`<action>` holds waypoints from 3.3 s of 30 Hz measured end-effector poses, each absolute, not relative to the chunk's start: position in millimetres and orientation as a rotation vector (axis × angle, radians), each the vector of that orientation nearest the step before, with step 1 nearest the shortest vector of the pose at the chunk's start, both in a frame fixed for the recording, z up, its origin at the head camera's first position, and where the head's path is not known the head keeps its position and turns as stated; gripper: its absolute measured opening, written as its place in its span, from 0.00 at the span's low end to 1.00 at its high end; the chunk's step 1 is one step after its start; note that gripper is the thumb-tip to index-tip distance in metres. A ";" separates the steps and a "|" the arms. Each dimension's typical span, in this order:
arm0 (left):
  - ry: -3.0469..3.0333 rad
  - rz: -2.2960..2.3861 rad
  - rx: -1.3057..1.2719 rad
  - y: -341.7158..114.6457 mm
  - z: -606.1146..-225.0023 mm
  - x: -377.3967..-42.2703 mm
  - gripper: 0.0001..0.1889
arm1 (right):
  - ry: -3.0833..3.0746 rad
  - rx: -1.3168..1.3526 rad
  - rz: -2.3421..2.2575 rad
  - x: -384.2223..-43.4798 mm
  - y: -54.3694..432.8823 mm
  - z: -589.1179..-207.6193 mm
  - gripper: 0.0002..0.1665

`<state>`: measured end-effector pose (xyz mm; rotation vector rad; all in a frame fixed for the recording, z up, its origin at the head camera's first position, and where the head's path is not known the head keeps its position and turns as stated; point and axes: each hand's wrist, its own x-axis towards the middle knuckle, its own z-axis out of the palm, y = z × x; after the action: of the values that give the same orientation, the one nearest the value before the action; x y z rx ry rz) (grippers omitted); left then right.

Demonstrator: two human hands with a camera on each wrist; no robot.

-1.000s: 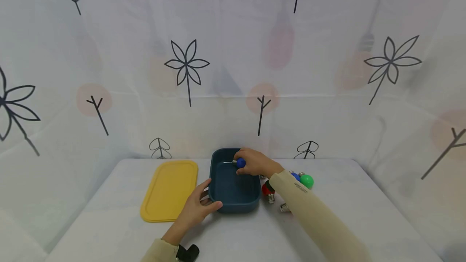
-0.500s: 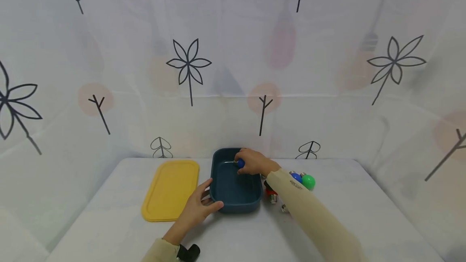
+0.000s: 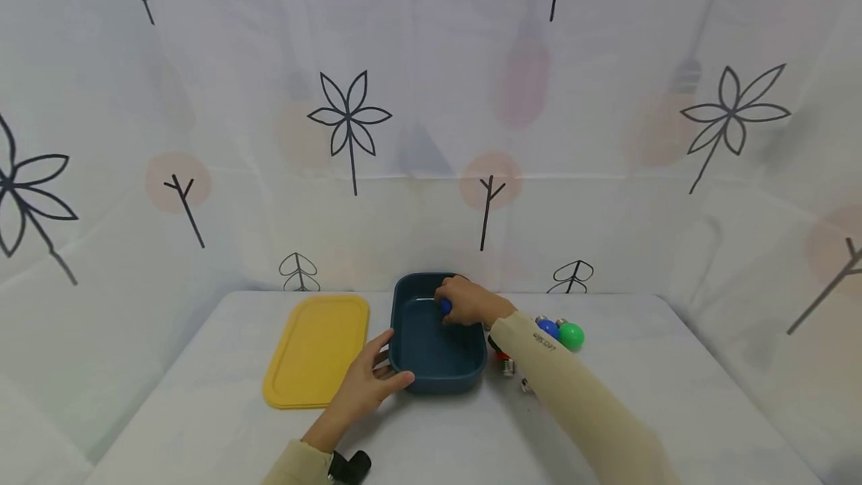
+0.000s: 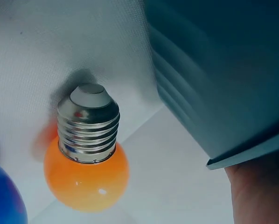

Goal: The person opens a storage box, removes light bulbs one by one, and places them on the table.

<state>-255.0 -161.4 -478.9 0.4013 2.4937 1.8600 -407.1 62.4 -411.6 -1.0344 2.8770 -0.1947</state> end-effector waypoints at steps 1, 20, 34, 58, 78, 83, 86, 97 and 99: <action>2.496 1.858 0.402 -161.3 -479.1 -254.9 0.47 | 2.874 -1.032 -0.187 -406.6 62.2 -412.1 0.24; 2.502 1.855 0.405 -161.4 -476.5 -254.7 0.46 | 2.823 -1.228 -0.210 -392.0 55.0 -423.3 0.17; 2.508 1.854 0.408 -162.1 -476.9 -256.0 0.47 | 2.836 -1.212 -0.314 -386.2 58.4 -418.7 0.19; 2.517 1.863 0.390 -161.2 -479.3 -254.4 0.47 | 2.959 -1.224 -0.611 -331.2 132.3 -385.8 0.21; 2.520 1.855 0.392 -161.6 -480.2 -253.1 0.47 | 3.122 -1.049 -0.639 -285.4 199.6 -398.2 0.25; 2.518 1.860 0.397 -160.4 -480.5 -253.2 0.46 | 3.161 -1.002 -0.671 -278.8 215.6 -405.8 0.25; 2.512 1.863 0.402 -160.4 -480.6 -253.6 0.46 | 3.190 -0.995 -0.683 -274.7 225.2 -410.5 0.25; 2.523 1.846 0.401 -161.2 -480.1 -253.5 0.46 | 3.270 -0.937 -0.689 -266.5 261.2 -433.8 0.27; 2.520 1.845 0.393 -161.3 -479.5 -253.5 0.46 | 3.262 -0.897 -0.696 -264.6 263.8 -436.4 0.27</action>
<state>-253.5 -161.3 -479.5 0.3928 2.5203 1.8454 -264.6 263.8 -436.4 -0.8969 3.2622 -0.6957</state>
